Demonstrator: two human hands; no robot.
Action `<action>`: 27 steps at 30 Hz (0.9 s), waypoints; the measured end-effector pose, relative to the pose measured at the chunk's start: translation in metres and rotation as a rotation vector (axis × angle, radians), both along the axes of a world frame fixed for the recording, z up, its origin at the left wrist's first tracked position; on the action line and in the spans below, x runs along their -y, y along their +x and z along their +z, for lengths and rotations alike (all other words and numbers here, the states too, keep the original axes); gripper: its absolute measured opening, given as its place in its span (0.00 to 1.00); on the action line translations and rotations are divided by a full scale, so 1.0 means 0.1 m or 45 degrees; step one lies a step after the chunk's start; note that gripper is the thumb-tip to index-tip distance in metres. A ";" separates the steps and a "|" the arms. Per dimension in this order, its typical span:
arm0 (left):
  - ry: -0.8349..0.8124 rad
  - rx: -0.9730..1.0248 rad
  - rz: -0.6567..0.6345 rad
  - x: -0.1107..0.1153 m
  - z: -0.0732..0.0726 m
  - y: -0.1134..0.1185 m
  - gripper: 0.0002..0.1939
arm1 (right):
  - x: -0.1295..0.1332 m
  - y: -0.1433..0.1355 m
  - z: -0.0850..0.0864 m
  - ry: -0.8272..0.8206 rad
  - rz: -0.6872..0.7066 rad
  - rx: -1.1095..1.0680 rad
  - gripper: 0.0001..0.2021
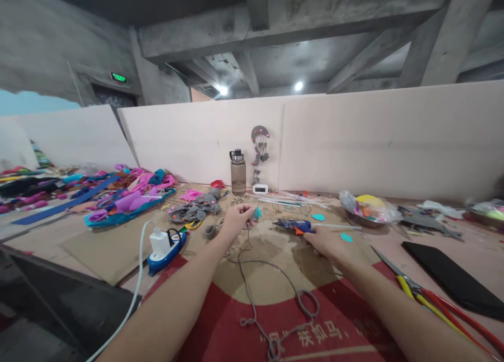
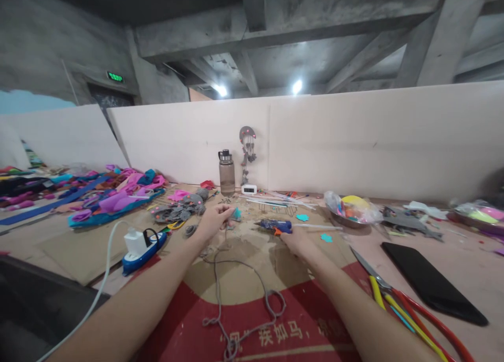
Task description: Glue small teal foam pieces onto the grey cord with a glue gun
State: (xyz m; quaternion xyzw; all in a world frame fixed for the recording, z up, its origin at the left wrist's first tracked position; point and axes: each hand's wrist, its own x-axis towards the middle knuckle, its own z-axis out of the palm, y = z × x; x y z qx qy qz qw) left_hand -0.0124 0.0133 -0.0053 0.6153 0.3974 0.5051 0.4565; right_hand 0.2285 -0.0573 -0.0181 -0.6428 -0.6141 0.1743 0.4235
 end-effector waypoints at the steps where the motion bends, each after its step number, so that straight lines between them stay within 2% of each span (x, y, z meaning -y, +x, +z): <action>1: -0.028 0.016 0.017 0.00 0.01 -0.01 0.14 | 0.00 -0.02 0.02 -0.009 -0.025 -0.021 0.05; 3: -0.066 0.069 0.055 0.00 0.01 -0.02 0.16 | 0.02 -0.06 0.08 0.018 -0.139 -0.030 0.02; 6: -0.091 0.183 0.087 -0.03 0.00 -0.03 0.17 | 0.06 -0.13 0.16 0.264 -0.255 -0.094 0.13; 8: -0.099 0.230 0.086 -0.05 -0.01 -0.04 0.17 | 0.09 -0.17 0.20 0.271 -0.188 -0.194 0.15; 11: -0.094 0.252 0.089 -0.05 0.00 -0.05 0.17 | 0.16 -0.24 0.23 0.141 -0.014 -0.301 0.11; 14: -0.082 0.256 0.090 -0.02 0.03 -0.05 0.16 | 0.24 -0.33 0.26 0.147 0.082 -0.324 0.09; 19: -0.100 0.219 0.123 0.06 0.09 -0.03 0.15 | 0.29 -0.43 0.24 0.227 0.323 -0.435 0.16; 27: -0.055 0.184 0.101 0.03 0.04 0.02 0.17 | 0.27 -0.44 0.14 0.255 0.375 -0.290 0.13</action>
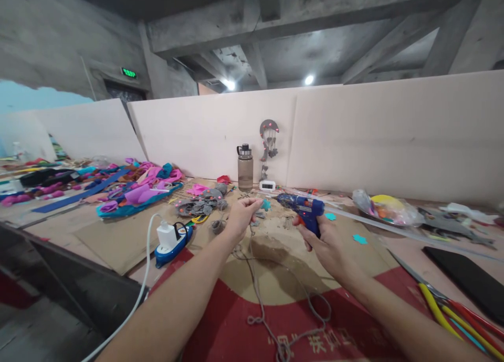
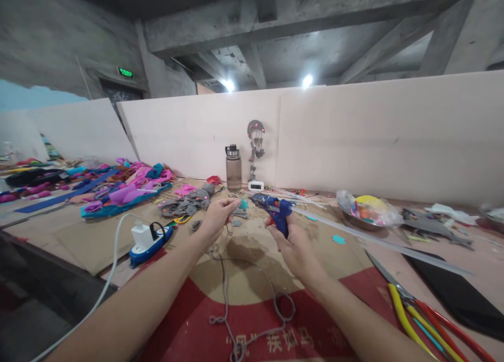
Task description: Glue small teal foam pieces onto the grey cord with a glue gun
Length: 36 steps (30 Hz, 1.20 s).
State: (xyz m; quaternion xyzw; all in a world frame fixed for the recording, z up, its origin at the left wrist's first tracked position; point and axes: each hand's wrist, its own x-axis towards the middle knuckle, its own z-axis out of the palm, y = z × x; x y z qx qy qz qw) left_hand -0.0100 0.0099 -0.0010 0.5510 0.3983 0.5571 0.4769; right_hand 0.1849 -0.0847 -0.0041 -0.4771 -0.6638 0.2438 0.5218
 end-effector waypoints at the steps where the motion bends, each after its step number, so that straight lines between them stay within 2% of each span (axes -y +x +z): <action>1: 0.011 -0.003 -0.006 0.00 0.00 0.00 0.18 | 0.01 -0.01 0.00 0.009 -0.013 0.034 0.13; 16: 0.061 -0.065 -0.030 0.11 0.03 0.06 0.18 | 0.06 -0.03 -0.01 0.086 -0.130 0.292 0.11; 36: 0.081 -0.042 -0.002 0.09 -0.01 0.09 0.16 | 0.07 -0.07 -0.04 0.145 -0.144 0.367 0.09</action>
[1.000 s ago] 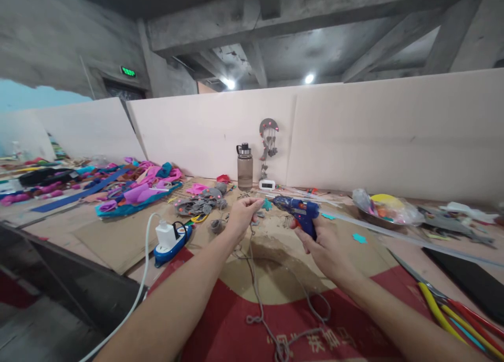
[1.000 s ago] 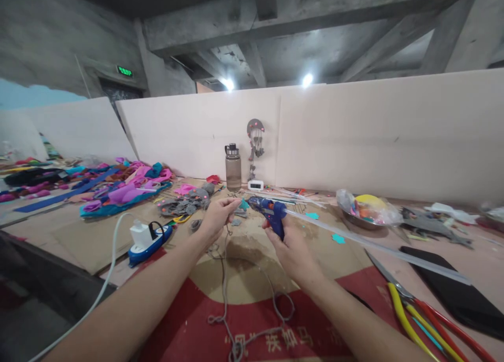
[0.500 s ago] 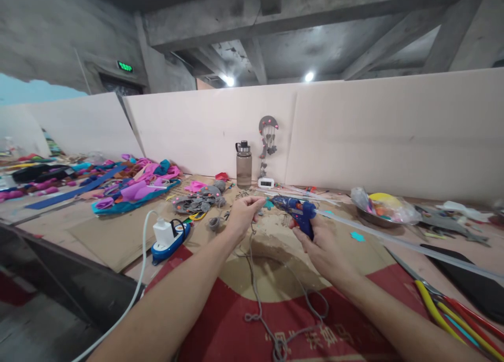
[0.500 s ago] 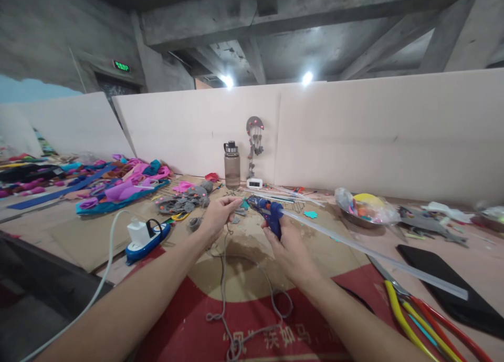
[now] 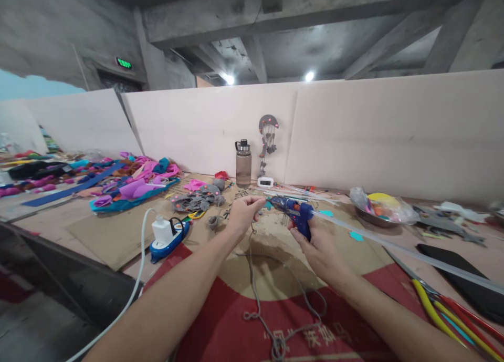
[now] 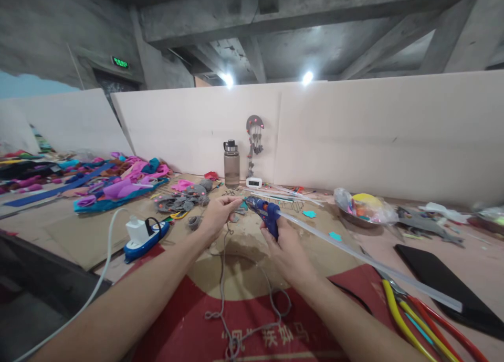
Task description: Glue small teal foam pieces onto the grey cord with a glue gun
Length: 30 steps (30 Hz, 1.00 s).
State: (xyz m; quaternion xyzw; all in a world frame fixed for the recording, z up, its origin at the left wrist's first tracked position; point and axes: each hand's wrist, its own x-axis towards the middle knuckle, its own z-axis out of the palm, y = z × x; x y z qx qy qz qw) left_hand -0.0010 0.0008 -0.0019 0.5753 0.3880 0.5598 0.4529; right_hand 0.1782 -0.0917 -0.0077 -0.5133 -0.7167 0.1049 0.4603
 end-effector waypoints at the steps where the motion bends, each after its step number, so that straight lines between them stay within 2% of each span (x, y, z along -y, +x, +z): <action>1: -0.001 -0.012 0.006 0.00 0.00 0.00 0.16 | 0.00 0.00 0.00 0.003 -0.004 0.003 0.10; 30: 0.014 -0.036 -0.001 0.03 0.03 0.00 0.17 | 0.02 -0.02 0.02 0.023 -0.023 0.014 0.12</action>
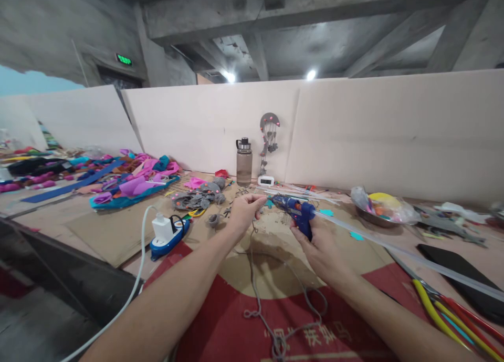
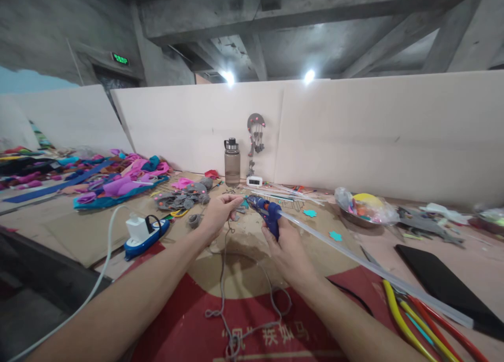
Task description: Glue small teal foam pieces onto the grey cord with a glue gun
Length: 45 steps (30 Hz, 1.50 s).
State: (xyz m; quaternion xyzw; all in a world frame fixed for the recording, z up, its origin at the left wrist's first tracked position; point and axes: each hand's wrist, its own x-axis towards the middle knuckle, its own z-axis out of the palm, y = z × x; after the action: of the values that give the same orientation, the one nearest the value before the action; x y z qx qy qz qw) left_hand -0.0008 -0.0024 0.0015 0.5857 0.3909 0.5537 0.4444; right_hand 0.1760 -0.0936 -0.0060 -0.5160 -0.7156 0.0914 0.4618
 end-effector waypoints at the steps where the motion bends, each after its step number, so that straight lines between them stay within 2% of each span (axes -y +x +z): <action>1: 0.003 0.003 -0.003 -0.01 -0.01 0.00 0.17 | 0.00 0.00 0.00 0.001 -0.003 0.002 0.12; 19: 0.021 0.002 -0.022 -0.03 -0.04 -0.02 0.17 | 0.00 0.00 0.00 0.031 -0.028 -0.021 0.13; 28: -0.017 0.015 -0.026 0.02 0.01 -0.01 0.17 | -0.01 0.01 -0.01 0.031 -0.047 0.001 0.13; 45: 0.020 -0.015 -0.035 -0.01 -0.01 -0.01 0.18 | 0.00 0.01 -0.01 -0.002 -0.046 -0.032 0.14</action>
State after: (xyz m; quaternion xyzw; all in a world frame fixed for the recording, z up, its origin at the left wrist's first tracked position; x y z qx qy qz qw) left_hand -0.0020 -0.0010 0.0007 0.5978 0.3811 0.5470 0.4451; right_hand 0.1772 -0.0932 -0.0066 -0.5280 -0.7003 0.0899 0.4720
